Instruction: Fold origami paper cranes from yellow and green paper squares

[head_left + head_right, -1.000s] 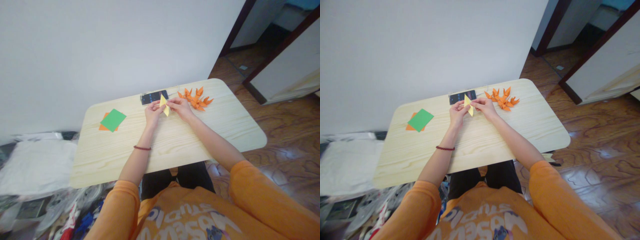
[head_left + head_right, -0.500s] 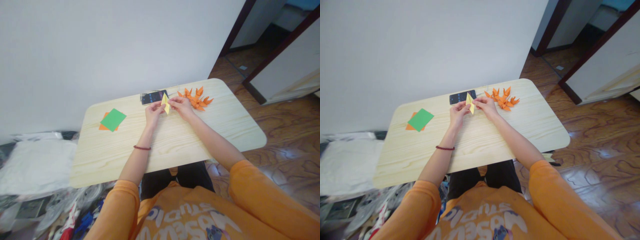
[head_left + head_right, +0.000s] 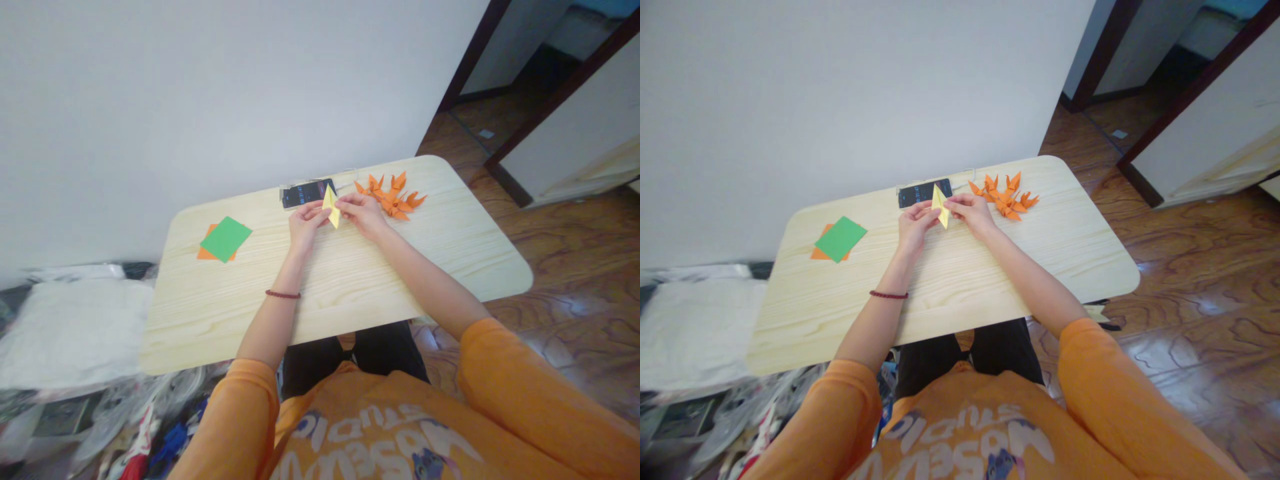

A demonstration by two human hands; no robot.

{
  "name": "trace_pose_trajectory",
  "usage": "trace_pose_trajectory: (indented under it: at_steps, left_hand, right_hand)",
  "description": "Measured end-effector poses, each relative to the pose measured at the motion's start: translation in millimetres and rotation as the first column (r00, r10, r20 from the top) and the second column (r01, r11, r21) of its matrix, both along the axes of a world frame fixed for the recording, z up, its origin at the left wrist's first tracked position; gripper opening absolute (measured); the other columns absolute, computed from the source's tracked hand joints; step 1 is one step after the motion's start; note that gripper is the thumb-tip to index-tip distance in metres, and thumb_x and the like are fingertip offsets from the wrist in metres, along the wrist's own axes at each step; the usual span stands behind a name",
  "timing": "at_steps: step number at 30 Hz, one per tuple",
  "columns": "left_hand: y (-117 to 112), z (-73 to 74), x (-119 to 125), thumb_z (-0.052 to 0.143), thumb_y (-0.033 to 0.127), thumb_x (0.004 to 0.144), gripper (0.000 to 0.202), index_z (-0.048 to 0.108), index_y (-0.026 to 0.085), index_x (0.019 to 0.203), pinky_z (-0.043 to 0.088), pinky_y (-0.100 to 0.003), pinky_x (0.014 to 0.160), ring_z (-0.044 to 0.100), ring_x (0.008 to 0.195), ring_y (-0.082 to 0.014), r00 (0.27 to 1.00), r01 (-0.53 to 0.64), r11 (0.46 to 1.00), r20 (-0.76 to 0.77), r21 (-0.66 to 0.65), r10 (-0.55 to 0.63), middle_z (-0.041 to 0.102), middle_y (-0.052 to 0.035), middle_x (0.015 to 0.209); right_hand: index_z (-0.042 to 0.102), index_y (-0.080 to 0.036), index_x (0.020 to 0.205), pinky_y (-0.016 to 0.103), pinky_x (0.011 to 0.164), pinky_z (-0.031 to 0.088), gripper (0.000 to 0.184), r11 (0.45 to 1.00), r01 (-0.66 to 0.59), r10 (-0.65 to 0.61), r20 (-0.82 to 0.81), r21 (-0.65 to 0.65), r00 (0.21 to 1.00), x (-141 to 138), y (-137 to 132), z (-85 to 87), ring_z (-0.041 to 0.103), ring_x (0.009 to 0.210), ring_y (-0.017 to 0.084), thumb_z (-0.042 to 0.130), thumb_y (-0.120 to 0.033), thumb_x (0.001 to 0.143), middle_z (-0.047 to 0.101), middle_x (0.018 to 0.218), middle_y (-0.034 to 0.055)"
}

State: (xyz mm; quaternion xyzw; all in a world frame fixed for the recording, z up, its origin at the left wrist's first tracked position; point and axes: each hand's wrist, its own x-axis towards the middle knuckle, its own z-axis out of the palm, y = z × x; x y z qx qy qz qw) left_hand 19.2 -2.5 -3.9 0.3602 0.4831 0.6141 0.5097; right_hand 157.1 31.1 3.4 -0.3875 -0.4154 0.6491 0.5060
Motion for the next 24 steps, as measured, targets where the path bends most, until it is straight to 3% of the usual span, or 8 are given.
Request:
trace_pose_trajectory:
  at_steps: [9, 16, 24]
  left_hand:
    - [0.3, 1.1, -0.4, 0.083, 0.028, 0.051, 0.036, 0.071, 0.018, 0.083, 0.053, -0.025, 0.062, 0.067, 0.066, -0.0137, 1.0, -0.008, 0.998, -0.008, -0.07, 0.008, 0.073, -0.0022, 0.073]
    - [-1.1, 3.5, -0.2, 0.083, 0.031, 0.05, 0.034, 0.068, 0.018, 0.078, 0.045, -0.021, 0.054, 0.063, 0.063, -0.0111, 0.999, -0.008, 0.997, -0.035, -0.08, 0.005, 0.07, -0.0009, 0.071]
    - [-0.7, 1.2, -1.4, 0.084, 0.031, 0.05, 0.035, 0.066, 0.017, 0.076, 0.045, -0.024, 0.061, 0.061, 0.063, -0.0101, 0.999, 0.017, 0.996, -0.033, -0.091, -0.02, 0.068, 0.0007, 0.07]
  right_hand:
    - [0.063, -0.017, 0.065, 0.023, 0.053, 0.039, 0.035, 0.999, 0.008, -0.009, 0.025, 0.039, 1.0, -0.4, 1.2, -4.5, 0.049, 0.054, 0.007, 0.087, -0.036, 0.047, 0.059, 0.061, -0.0027]
    - [0.063, -0.017, 0.063, 0.022, 0.049, 0.035, 0.039, 0.999, 0.024, -0.024, 0.0, 0.029, 1.0, -1.9, 0.3, -2.7, 0.046, 0.052, 0.006, 0.088, -0.038, 0.041, 0.058, 0.056, -0.0039]
    - [0.062, -0.017, 0.063, 0.021, 0.048, 0.033, 0.037, 0.999, 0.032, -0.031, -0.005, 0.04, 0.999, -3.0, -0.8, -2.7, 0.045, 0.051, 0.006, 0.088, -0.036, 0.044, 0.057, 0.056, -0.0039]
